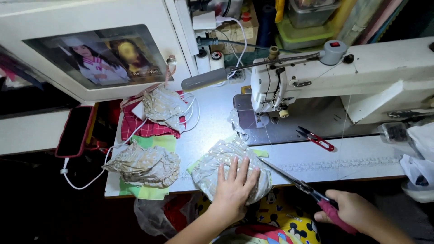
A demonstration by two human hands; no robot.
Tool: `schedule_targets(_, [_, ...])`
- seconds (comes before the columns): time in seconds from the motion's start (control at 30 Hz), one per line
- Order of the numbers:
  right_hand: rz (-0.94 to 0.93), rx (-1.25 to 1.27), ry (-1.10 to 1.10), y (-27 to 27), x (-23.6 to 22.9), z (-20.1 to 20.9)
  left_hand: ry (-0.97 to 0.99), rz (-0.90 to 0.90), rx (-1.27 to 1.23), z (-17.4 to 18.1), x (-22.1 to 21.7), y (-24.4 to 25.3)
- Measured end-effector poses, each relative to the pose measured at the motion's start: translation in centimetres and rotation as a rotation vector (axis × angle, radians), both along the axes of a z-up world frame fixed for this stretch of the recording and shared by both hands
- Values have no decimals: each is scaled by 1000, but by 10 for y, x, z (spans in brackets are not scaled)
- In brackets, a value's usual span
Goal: Trimming excess fabric from sewn items using scissors at a sewing workstation
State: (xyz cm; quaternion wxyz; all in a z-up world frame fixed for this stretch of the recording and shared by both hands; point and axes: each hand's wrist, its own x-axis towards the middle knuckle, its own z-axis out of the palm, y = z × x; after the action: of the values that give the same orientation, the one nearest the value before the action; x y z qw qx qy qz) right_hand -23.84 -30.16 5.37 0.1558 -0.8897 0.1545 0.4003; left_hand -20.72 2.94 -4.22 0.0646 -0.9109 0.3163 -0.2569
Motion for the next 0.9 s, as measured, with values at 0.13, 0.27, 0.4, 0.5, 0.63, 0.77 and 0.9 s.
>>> schedule_targets(0.13, [-31,-12,-1,7,9,3,831,-108,30,68,-5,20])
schedule_targets(0.27, [-104,218,57,-8,-2,-21,854,-330,-231,67,-20,47])
schedule_targets(0.4, [-111,304,243,-1,-13,-14,930,-420,-413,64,-30,58])
schedule_targets(0.5, [-91,303,258,17,-20,15,1049,-415,-478,70,-31,61])
schedule_targets(0.63, [-183,326,326,24,-15,15,1048,-451,-517,67,-33,63])
schedule_targets(0.77, [-209,485,306,15,-11,-20,1075,-463,-508,70,-32,63])
schedule_targets(0.9, [-161,437,273,32,0,-16,1103,-476,-511,72,-31,65])
